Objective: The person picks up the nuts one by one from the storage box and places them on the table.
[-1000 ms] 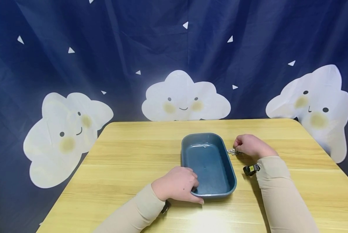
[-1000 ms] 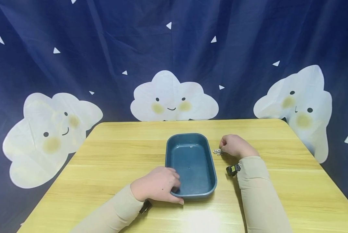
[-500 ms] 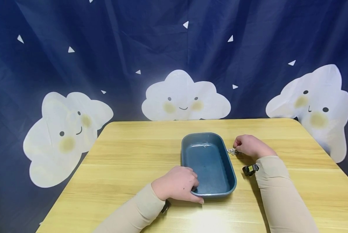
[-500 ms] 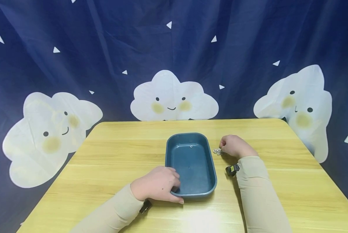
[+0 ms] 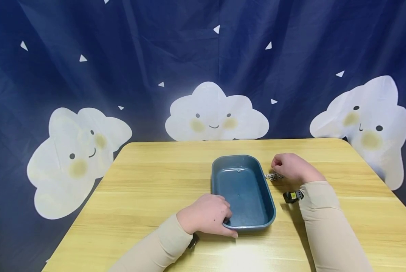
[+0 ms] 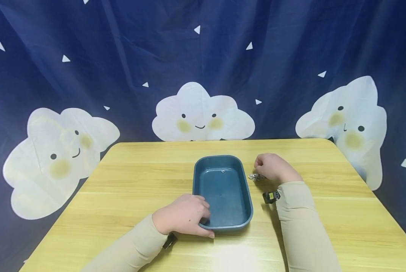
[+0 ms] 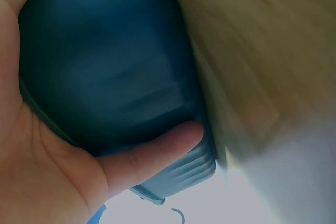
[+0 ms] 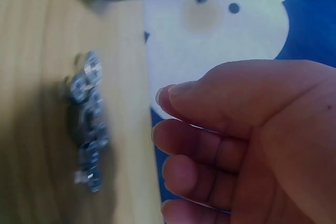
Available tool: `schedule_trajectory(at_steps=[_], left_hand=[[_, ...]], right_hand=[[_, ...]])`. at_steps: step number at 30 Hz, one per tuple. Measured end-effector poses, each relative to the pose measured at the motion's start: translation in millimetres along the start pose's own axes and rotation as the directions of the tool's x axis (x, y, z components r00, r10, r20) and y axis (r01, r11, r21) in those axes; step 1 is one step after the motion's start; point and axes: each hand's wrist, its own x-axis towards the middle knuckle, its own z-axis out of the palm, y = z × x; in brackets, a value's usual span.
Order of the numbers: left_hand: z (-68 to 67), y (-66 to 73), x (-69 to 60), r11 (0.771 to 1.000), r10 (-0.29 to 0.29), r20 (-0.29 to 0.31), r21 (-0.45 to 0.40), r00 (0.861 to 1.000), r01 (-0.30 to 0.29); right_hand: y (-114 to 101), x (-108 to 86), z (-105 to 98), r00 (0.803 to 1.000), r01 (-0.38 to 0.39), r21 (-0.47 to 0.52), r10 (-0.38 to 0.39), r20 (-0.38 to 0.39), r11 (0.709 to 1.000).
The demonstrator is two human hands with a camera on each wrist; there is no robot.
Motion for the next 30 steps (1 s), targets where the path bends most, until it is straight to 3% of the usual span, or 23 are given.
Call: schedule_trajectory(at_steps=[7,15,30], left_hand=[[0.1,0.0,0.3,1.000,-0.002,-0.004,-0.004,1.000,0.002],[0.0,0.0,-0.3,1.000,0.003,-0.003,-0.008,1.000,-0.003],[-1.0,-0.4,0.4,1.000,0.002,-0.004,-0.016,1.000,-0.002]], right_hand=[[-15,-1.7,-9,0.997,0.047,-0.020,-0.048,-0.060,0.999],[-33,-3.9,-17,0.997,0.055,0.012,-0.055,-0.050,0.998],[-75,-8.1,-25,0.984,0.162,-0.007,-0.162,-0.070,0.987]])
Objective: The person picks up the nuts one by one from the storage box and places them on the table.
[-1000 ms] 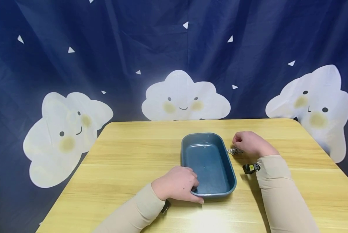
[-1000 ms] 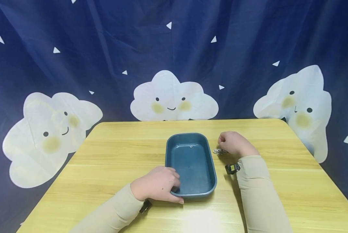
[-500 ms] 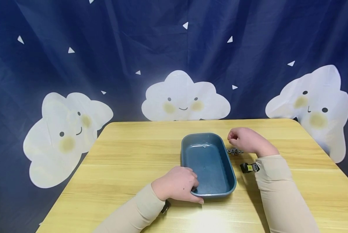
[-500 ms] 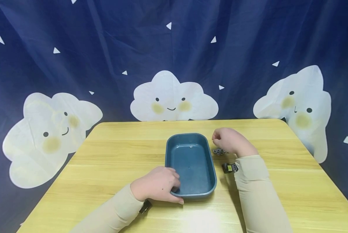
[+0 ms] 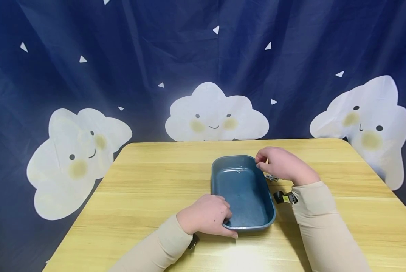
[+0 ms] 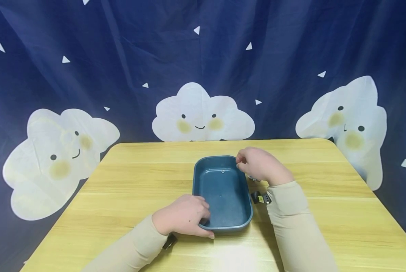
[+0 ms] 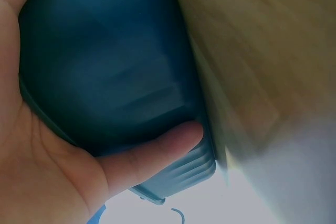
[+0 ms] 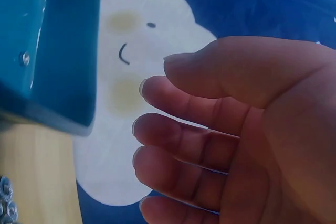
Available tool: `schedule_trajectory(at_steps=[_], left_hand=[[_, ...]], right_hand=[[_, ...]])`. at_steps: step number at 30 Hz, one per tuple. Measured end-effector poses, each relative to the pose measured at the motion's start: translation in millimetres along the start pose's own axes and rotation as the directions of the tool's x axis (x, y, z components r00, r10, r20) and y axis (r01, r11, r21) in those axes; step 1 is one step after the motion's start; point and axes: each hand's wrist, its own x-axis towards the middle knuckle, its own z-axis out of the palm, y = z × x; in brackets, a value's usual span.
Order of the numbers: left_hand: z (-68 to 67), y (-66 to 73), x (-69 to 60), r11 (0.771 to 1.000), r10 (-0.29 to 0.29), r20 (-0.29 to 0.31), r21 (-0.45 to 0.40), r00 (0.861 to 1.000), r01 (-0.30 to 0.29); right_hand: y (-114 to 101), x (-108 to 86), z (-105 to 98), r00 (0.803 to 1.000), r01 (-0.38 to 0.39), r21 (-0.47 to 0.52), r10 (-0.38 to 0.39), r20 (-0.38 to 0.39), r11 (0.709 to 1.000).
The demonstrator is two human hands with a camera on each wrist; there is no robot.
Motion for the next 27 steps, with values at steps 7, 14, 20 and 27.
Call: schedule_trajectory(at_steps=[7,14,20,27], left_hand=[[0.3,0.2,0.2,1.000,0.006,-0.003,0.011,1.000,-0.006],[1.4,-0.4,0.2,1.000,0.009,-0.024,0.018,1.000,-0.008],[0.8,-0.6,-0.4,1.000,0.017,-0.031,0.021,0.999,-0.016],[-0.4,-0.5,-0.1,1.000,0.015,-0.029,0.016,0.999,-0.015]], right_hand=[[-13,3.1,2,0.999,0.044,0.002,-0.044,0.002,0.999],[-21,12.9,11,0.997,0.064,0.015,-0.065,0.046,0.998],[-25,20.3,21,0.996,0.056,0.019,-0.057,0.066,0.998],[-24,30.2,38,0.994,0.029,0.020,-0.031,0.101,0.999]])
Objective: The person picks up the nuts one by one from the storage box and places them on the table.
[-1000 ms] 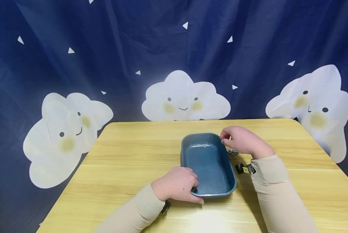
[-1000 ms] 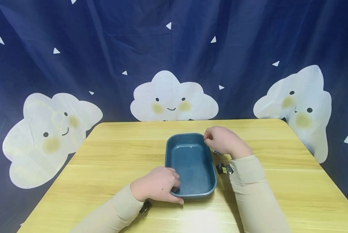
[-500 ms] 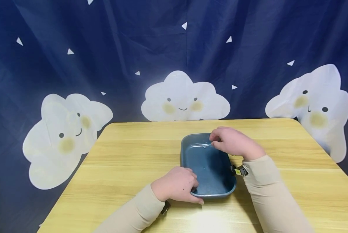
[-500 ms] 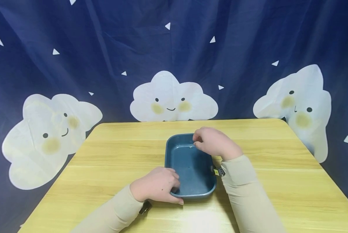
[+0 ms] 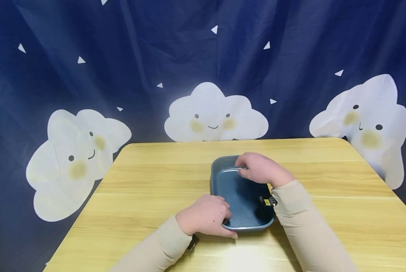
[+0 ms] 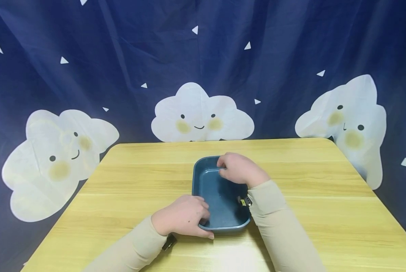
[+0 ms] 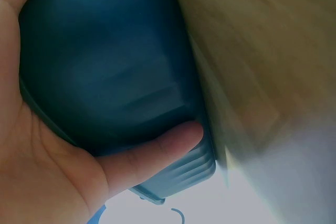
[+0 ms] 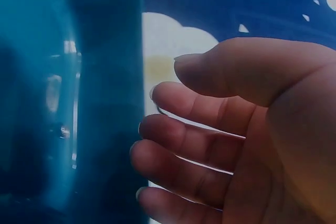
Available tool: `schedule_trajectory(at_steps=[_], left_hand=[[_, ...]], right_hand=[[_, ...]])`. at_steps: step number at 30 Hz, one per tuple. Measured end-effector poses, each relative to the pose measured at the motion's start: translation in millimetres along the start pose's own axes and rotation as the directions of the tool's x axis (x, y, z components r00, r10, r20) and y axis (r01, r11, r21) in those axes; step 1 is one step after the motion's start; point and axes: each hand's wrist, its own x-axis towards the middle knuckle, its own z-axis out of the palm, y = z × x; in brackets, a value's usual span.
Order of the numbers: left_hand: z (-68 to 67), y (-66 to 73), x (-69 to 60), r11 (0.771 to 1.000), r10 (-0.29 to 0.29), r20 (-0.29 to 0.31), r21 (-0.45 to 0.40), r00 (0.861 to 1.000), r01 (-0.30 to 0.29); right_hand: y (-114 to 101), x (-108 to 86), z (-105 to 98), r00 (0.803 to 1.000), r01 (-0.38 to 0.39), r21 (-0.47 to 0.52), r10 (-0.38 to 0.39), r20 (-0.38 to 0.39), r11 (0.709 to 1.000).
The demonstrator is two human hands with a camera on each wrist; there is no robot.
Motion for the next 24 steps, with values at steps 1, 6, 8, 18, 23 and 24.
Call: schedule_trajectory(at_steps=[1,6,8,18,23,24], left_hand=[[0.0,0.2,0.1,1.000,0.000,0.000,0.000,1.000,0.000],[-0.1,0.9,0.6,1.000,0.004,-0.008,0.010,1.000,-0.004],[0.5,1.1,1.2,1.000,0.005,-0.011,0.012,1.000,-0.005],[-0.4,1.1,1.2,1.000,-0.003,0.005,0.009,1.000,0.003],[0.3,0.9,1.2,1.000,-0.002,0.008,0.008,1.000,0.002],[0.6,0.9,1.1,1.000,-0.003,0.008,0.007,1.000,0.003]], right_hand=[[1,1.6,2,1.000,-0.005,0.000,0.005,0.008,1.000],[3,7.0,12,0.999,0.005,-0.041,-0.004,0.038,0.999],[3,8.4,15,0.999,0.013,-0.060,-0.010,0.048,0.998],[3,11.4,22,0.996,-0.015,-0.119,0.024,0.080,0.993],[3,12.1,27,0.995,-0.028,-0.162,0.043,0.092,0.986],[3,12.3,27,0.994,-0.035,-0.167,0.051,0.095,0.985]])
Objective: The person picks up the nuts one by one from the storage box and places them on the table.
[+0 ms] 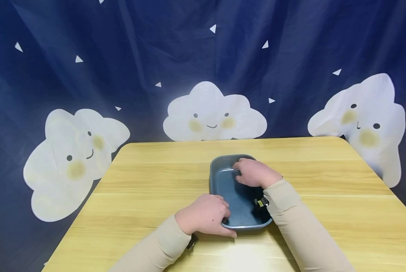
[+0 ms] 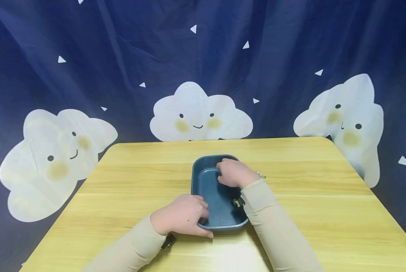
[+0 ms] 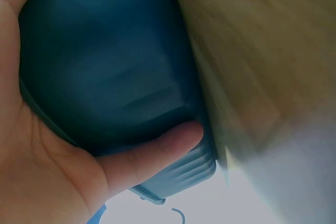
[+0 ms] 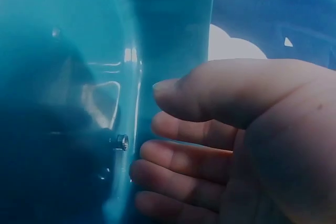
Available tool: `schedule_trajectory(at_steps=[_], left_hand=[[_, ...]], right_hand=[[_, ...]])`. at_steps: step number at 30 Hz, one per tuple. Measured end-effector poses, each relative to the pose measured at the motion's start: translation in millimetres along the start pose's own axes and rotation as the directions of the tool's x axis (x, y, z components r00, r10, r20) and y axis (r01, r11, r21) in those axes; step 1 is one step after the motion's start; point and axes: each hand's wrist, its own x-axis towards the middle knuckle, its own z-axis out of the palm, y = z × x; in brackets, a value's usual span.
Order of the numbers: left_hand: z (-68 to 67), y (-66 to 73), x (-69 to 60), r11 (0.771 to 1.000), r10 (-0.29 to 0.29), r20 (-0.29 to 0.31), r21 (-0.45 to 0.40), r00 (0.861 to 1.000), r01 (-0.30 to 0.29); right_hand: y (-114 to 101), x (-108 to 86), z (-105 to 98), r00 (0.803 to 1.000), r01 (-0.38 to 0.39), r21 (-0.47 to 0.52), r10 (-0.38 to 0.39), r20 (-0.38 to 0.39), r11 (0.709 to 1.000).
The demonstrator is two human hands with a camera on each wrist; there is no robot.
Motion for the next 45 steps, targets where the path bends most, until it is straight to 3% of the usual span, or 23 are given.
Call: schedule_trajectory(at_steps=[14,38,45], left_hand=[[2.0,-2.2,-0.2,1.000,0.012,-0.018,-0.001,1.000,-0.012],[2.0,-1.2,-0.6,1.000,0.008,-0.016,-0.003,1.000,-0.008],[2.9,-2.2,0.0,1.000,0.015,-0.024,0.003,1.000,-0.014]], right_hand=[[-2.0,1.3,1.9,0.996,-0.024,-0.086,0.031,0.084,0.996],[-4.2,-2.8,4.8,0.993,0.070,-0.136,-0.056,0.102,0.988],[-3.9,-3.4,7.5,0.992,0.030,-0.141,-0.013,0.124,0.990]])
